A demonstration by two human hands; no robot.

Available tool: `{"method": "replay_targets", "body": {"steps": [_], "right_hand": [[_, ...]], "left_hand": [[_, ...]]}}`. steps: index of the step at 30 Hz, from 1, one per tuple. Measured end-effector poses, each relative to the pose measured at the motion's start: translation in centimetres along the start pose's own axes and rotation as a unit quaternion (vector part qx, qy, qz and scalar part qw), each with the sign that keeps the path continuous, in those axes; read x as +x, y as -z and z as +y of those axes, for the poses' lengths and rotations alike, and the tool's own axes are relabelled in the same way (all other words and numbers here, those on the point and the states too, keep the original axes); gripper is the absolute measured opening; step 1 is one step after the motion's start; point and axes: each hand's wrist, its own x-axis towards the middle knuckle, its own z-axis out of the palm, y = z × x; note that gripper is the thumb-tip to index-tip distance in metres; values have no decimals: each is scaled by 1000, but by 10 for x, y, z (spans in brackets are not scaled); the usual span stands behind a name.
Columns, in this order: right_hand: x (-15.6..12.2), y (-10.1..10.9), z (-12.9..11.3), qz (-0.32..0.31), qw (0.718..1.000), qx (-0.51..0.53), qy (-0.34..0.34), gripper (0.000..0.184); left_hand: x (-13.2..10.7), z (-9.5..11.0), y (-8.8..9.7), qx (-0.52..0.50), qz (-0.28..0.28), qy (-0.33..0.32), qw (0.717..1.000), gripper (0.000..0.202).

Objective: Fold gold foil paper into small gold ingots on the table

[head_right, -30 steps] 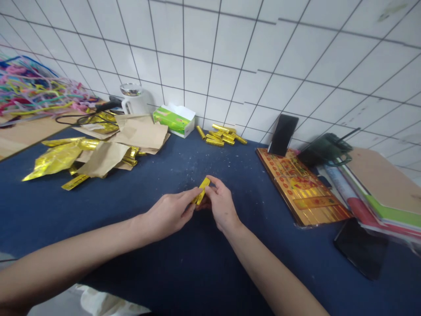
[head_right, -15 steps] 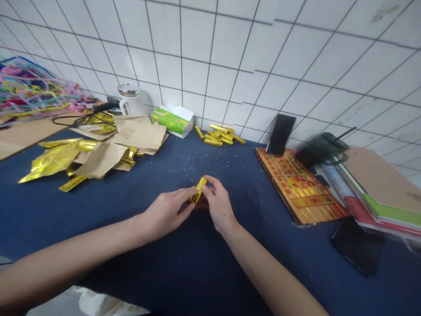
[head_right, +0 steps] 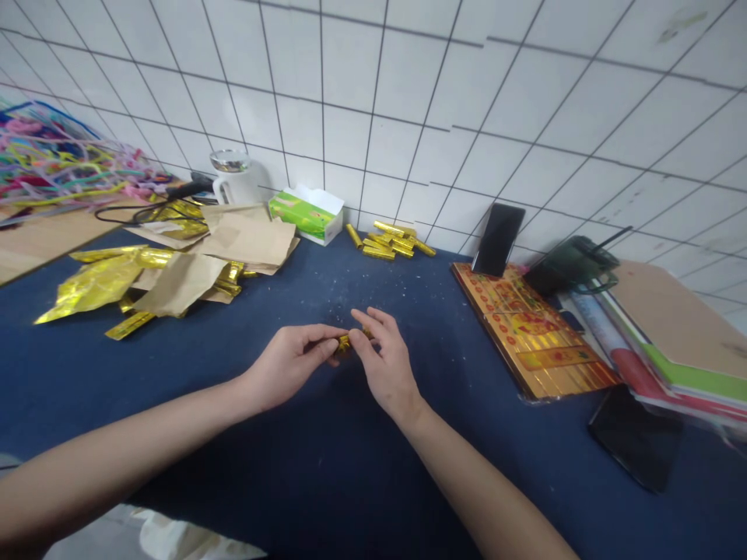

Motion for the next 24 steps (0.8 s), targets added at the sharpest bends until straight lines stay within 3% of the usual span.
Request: {"method": "replay_targets", "body": {"steps": [7,24], "right_hand": [[-3,1,-4,7,998,-25,61,25],[-9,0,-12,38,988,-25,146,15]], "left_hand": [[3,2,-1,-124,-13,55,991,28],[4,3,-3,-157,53,67,984,11]]}}
